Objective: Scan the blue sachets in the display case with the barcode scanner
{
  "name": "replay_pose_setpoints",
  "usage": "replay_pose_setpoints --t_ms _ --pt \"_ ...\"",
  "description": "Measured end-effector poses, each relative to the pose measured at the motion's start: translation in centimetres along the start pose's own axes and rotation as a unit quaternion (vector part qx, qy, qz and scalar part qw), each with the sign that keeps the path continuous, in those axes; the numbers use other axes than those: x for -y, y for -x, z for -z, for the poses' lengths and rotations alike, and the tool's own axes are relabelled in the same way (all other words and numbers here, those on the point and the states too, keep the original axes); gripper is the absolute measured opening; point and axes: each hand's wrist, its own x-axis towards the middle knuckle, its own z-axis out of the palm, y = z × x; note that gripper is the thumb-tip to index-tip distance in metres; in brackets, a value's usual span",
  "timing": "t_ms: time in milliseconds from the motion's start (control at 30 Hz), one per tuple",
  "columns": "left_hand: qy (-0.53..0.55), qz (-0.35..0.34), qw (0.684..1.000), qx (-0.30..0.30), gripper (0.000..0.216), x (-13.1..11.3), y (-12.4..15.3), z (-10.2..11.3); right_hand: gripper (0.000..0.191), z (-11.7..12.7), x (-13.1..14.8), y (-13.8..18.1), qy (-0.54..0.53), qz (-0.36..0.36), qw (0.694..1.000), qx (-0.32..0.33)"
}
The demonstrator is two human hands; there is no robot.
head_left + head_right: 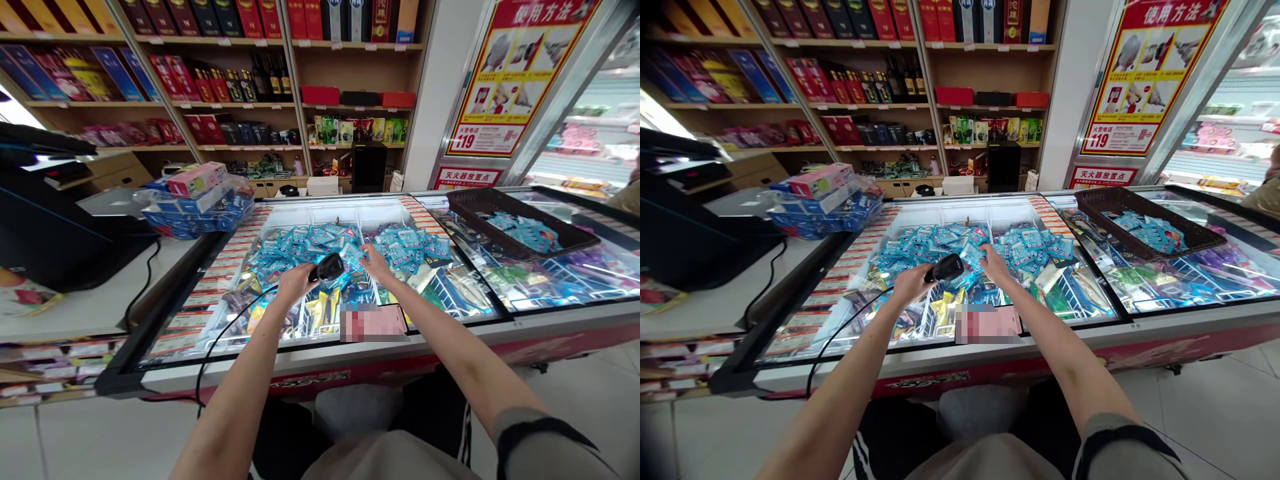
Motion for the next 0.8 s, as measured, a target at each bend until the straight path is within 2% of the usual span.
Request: replay_pose_setpoints --t_ms 467,633,800 --pt "0.014 0.016 1.0 0.002 0.036 0.0 0.0 0.0 0.04 -0.1 -0.4 0.0 -0.006 -0.005 1.0 -0.012" --pt "0.015 0.024 1.0 0.003 0.035 0.2 0.0 0.0 0.041 0.8 -2.3 -0.4 0.001 -0.023 0.998 -0.053" --pt "0.02 0.027 0.999 0.003 0.036 1.2 0.1 0.1 0.043 3.1 -5.1 -1.2 0.053 -0.078 0.988 -0.119"
